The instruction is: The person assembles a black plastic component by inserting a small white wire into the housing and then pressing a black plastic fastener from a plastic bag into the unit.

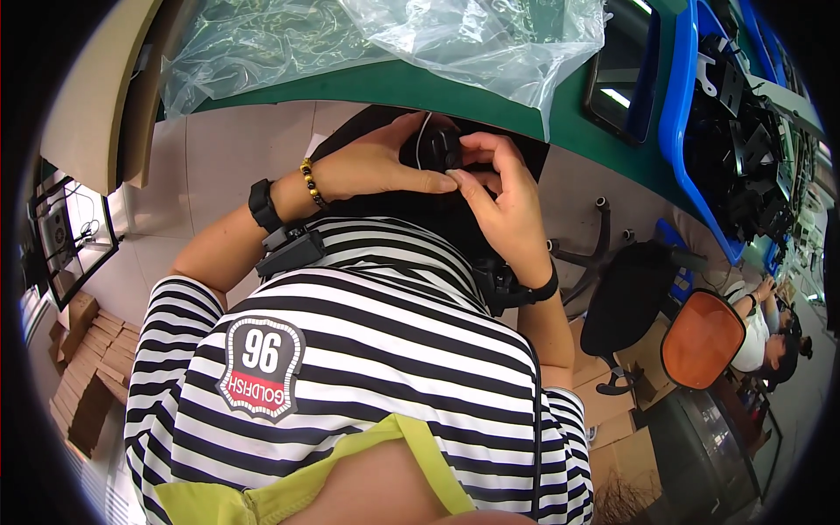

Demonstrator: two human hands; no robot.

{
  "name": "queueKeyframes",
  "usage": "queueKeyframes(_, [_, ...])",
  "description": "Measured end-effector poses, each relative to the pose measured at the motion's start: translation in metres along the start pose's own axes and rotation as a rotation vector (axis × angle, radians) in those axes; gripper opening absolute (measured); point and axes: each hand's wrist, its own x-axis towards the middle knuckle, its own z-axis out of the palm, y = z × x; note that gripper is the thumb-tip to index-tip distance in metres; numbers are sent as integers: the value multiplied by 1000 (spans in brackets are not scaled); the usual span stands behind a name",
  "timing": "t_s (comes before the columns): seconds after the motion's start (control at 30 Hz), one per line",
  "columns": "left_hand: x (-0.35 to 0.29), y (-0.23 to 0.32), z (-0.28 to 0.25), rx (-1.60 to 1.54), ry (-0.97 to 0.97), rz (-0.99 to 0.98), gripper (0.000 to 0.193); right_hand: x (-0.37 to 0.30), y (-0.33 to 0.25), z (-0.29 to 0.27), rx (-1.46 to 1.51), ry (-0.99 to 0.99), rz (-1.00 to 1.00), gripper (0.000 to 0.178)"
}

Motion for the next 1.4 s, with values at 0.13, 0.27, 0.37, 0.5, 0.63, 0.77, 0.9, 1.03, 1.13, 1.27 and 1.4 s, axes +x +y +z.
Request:
queueKeyframes(0.13, [-2, 7, 0, 58, 1, 38, 89, -2, -3, -1, -84, 6, -33, 37])
queueKeyframes(0.27, [-5, 7, 5, 185, 105, 104, 90, -5, -5, -1, -325, 45, -157, 35])
queueKeyframes(0.37, [-6, 9, 5, 261, 156, 126, 93, -6, -4, 0, -550, 70, -319, 31])
queueKeyframes(0.5, [-9, 7, 5, 318, 172, 129, 95, -5, 3, 6, -646, 98, -382, 24])
queueKeyframes(0.63, [-9, 6, 3, 371, 203, 158, 90, -2, 7, 12, -718, 136, -306, 22])
queueKeyframes(0.77, [1, 12, 2, 395, 199, 164, 89, 3, -5, 4, -905, 63, -61, 21])
queueKeyframes(0.9, [3, 9, 0, 396, 227, 128, 82, 0, -3, 1, -654, 149, -327, 25])
queueKeyframes(1.03, [4, 4, -2, 368, 161, 27, 80, 5, 2, -1, -569, -20, -165, 31])
queueKeyframes(1.13, [5, -5, -5, 426, 219, 142, 76, 6, 7, 2, -719, 44, -135, 33])
queueKeyframes(1.27, [3, 0, -7, 366, 168, 103, 79, 3, -1, 9, -605, 190, -248, 36])
queueKeyframes(1.4, [4, -1, -7, 342, 211, 169, 76, 11, 11, 14, -384, 145, -205, 42])
